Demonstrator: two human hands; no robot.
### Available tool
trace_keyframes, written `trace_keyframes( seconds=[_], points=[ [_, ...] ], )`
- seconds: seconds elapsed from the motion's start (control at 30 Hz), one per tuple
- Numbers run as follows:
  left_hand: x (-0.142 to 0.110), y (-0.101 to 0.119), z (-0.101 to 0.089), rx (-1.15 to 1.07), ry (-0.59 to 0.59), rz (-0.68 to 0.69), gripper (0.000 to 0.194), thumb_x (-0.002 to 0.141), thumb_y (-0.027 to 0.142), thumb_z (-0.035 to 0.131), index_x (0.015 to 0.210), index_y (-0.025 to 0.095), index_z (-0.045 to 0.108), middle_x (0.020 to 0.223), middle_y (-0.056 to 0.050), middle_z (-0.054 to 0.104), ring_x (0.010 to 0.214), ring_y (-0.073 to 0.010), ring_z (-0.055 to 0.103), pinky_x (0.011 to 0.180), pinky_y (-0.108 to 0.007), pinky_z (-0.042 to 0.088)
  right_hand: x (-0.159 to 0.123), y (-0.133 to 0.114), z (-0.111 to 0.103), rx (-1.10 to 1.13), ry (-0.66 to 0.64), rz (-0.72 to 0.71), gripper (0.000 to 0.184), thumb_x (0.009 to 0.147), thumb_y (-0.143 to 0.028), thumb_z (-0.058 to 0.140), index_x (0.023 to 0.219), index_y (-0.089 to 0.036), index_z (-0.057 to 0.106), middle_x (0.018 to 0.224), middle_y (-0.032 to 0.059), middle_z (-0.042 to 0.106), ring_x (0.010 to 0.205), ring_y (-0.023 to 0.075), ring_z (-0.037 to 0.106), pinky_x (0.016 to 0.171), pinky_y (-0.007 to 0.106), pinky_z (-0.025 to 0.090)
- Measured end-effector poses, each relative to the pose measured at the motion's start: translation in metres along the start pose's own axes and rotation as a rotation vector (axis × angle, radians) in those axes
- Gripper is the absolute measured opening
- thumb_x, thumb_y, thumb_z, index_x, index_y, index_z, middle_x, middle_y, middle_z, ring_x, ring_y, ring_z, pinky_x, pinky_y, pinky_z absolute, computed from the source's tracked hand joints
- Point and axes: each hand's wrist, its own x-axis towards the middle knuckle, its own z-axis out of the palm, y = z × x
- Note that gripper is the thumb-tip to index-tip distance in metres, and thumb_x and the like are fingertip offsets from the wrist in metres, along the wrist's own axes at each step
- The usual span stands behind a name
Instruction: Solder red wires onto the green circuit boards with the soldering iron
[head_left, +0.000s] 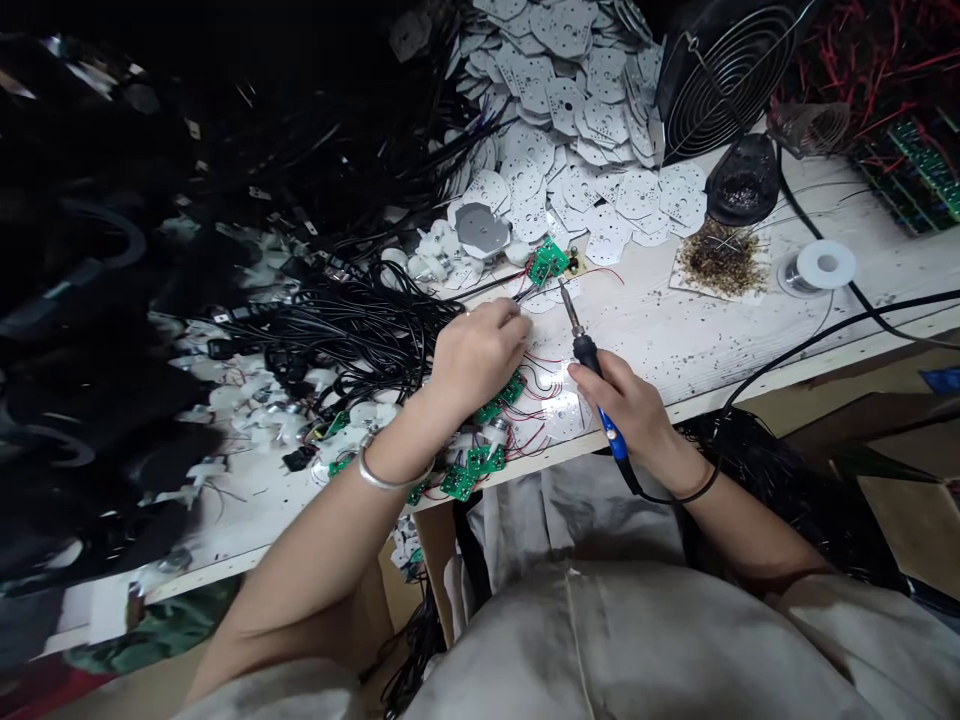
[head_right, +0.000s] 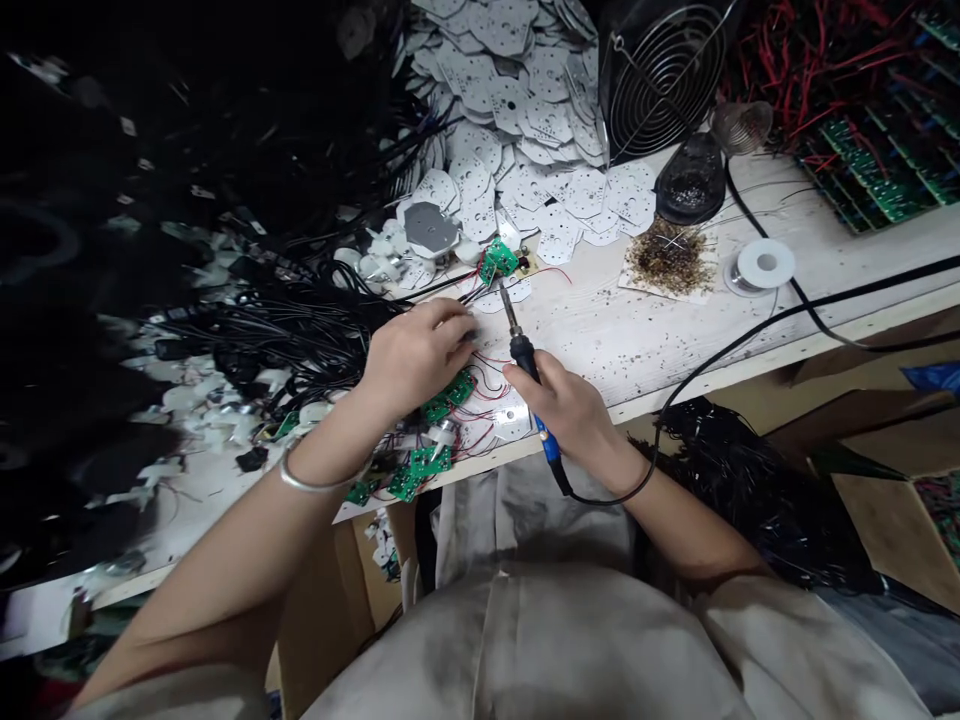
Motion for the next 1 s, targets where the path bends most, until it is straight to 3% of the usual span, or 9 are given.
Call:
trace_keyframes(
  seconds=[0.13,0.3,0.57,0.67,0.8,1.0],
  points=[
    [-0.009,0.005,-0.001,-0.021,-0.054,0.271,0.025,0.096,0.026,0.051,0.093,0.02,0.075,0.094,-0.007,0.07,0.09,-0.0233,0.064,0.076,-0.036,0.05,-0.001,0.0,0.001,-0.001,-0.011,0.009,0.044,0.101,-0.017,0.042,0.142,-0.031,0.038,0.118,0.0063,0.06,0.082,0.0169,0.064,0.059,0.025,0.047],
    [-0.004,0.008,0.002,-0.038,-0.098,0.362,0.027,0.097,0.027,0.05,0.091,0.019,0.075,0.086,-0.007,0.069,0.081,-0.0207,0.063,0.067,-0.033,0.047,-0.002,0.002,0.002,0.04,-0.002,0.009,0.047,0.1,-0.016,0.042,0.143,-0.032,0.037,0.119,0.0064,0.058,0.083,0.0165,0.064,0.059,0.024,0.047],
    [-0.005,0.023,0.014,0.05,-0.081,0.328,0.022,0.095,0.017,0.047,0.089,0.011,0.068,0.087,-0.013,0.066,0.078,-0.0234,0.061,0.062,-0.034,0.042,-0.002,0.001,0.003,0.04,0.053,0.055,0.046,0.099,-0.018,0.045,0.141,-0.036,0.041,0.119,0.0042,0.059,0.086,0.0171,0.066,0.059,0.023,0.05],
    [-0.008,0.019,0.012,-0.059,-0.034,0.321,0.023,0.097,0.02,0.043,0.092,0.011,0.064,0.092,-0.014,0.067,0.082,-0.0245,0.06,0.071,-0.037,0.044,-0.002,0.0,0.002,0.054,0.066,0.053,0.045,0.099,-0.018,0.046,0.141,-0.034,0.041,0.119,0.0056,0.059,0.088,0.018,0.067,0.062,0.024,0.052],
    [-0.006,0.012,0.01,-0.28,0.005,0.217,0.022,0.097,0.024,0.04,0.095,0.015,0.06,0.085,-0.008,0.066,0.083,-0.0222,0.059,0.087,-0.041,0.042,-0.001,0.0,0.002,0.069,0.048,0.05,0.043,0.098,-0.017,0.048,0.139,-0.031,0.043,0.117,0.0069,0.059,0.091,0.0192,0.068,0.064,0.025,0.054],
    [-0.001,0.019,0.02,-0.281,0.05,0.156,0.024,0.098,0.025,0.041,0.094,0.015,0.062,0.092,-0.012,0.067,0.092,-0.0254,0.058,0.084,-0.042,0.039,-0.002,0.001,0.001,0.142,0.001,0.087,0.042,0.099,-0.02,0.048,0.138,-0.034,0.044,0.115,0.0051,0.059,0.092,0.0179,0.068,0.066,0.024,0.056]
  ],
)
